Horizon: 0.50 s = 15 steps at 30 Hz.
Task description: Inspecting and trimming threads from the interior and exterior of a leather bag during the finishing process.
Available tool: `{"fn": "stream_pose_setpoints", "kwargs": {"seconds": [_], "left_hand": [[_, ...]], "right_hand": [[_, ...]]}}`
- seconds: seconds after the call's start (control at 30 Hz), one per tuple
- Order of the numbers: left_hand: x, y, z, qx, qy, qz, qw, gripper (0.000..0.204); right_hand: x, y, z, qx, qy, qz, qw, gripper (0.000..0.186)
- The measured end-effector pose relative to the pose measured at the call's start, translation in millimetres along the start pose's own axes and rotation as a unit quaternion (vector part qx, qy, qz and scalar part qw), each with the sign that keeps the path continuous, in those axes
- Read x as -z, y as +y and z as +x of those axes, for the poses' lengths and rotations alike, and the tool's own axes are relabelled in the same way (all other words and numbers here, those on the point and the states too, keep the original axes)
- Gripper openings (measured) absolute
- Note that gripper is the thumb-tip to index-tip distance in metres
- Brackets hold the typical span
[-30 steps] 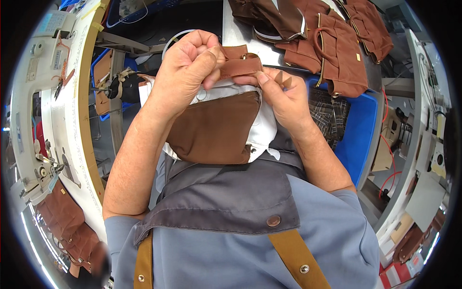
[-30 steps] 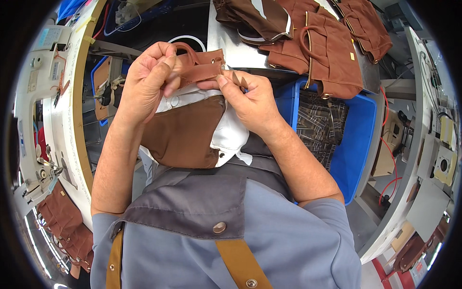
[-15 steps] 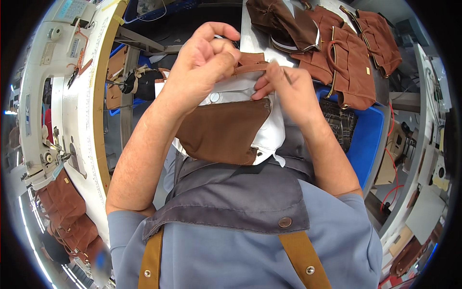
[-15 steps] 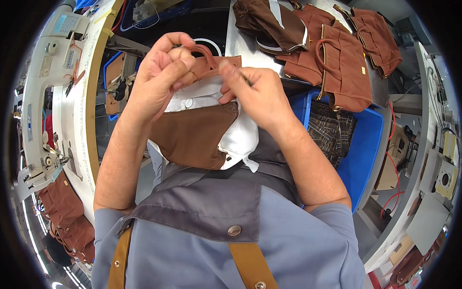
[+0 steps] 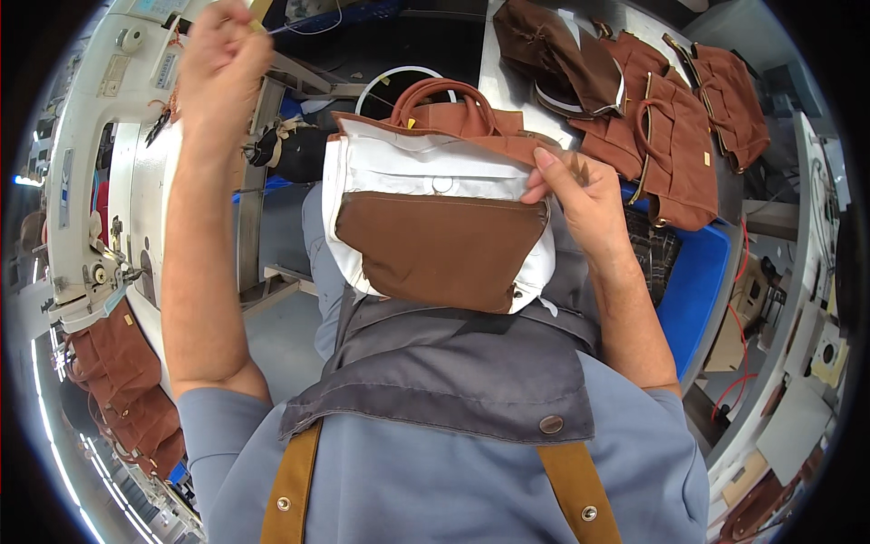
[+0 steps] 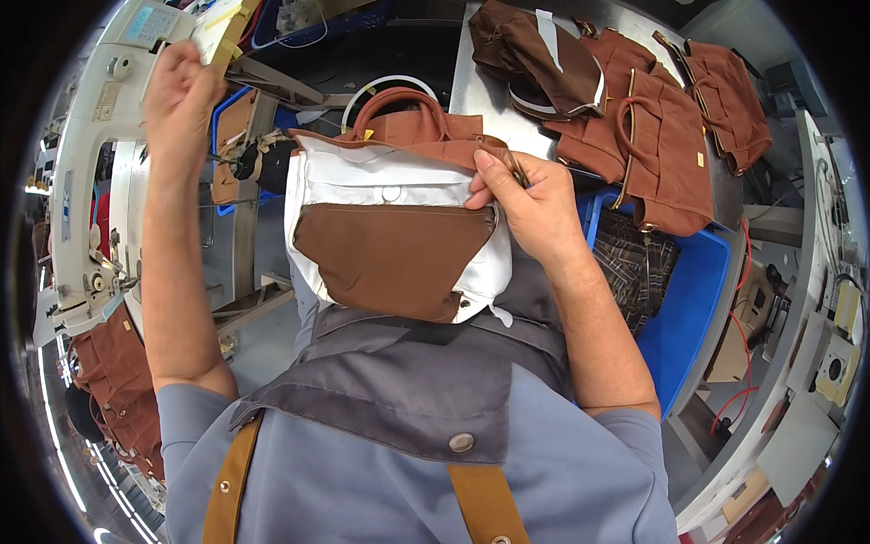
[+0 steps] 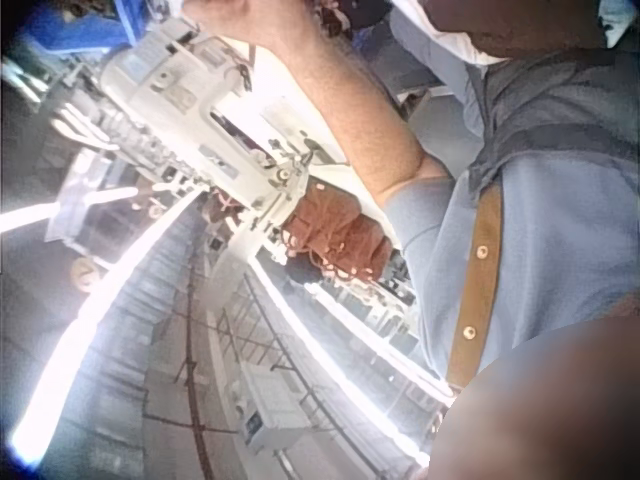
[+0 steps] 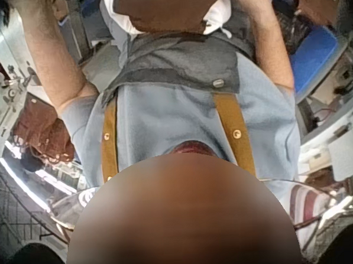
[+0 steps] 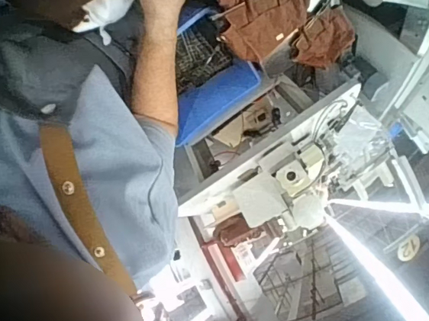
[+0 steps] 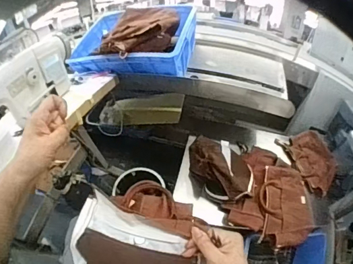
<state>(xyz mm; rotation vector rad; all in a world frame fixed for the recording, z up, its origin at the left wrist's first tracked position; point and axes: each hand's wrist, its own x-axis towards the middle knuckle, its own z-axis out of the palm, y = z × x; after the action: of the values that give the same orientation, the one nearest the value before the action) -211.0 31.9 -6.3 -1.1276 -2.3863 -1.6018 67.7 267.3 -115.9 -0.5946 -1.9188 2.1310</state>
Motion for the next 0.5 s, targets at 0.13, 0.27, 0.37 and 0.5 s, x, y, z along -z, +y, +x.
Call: {"fn": "stream_pose_setpoints", "kwargs": {"seconds": [0.13, 0.27, 0.37, 0.5], "left_hand": [[59, 24, -16, -0.098, 0.106, 0.238, 0.960, 0.017], [163, 43, -50, -0.130, 0.220, 0.500, 0.828, 0.020], [264, 58, -78, -0.060, 0.270, 0.626, 0.729, 0.021], [286, 102, -106, -0.155, 0.277, 0.749, 0.582, 0.010]], "right_hand": [[5, 0, 0, -0.005, -0.006, 0.001, 1.000, 0.032], [12, 0, 1, 0.008, -0.014, 0.016, 1.000, 0.032], [16, -4, 4, 0.021, -0.026, 0.001, 0.999, 0.031], [20, -9, 8, 0.029, -0.031, -0.017, 0.999, 0.031]]}}
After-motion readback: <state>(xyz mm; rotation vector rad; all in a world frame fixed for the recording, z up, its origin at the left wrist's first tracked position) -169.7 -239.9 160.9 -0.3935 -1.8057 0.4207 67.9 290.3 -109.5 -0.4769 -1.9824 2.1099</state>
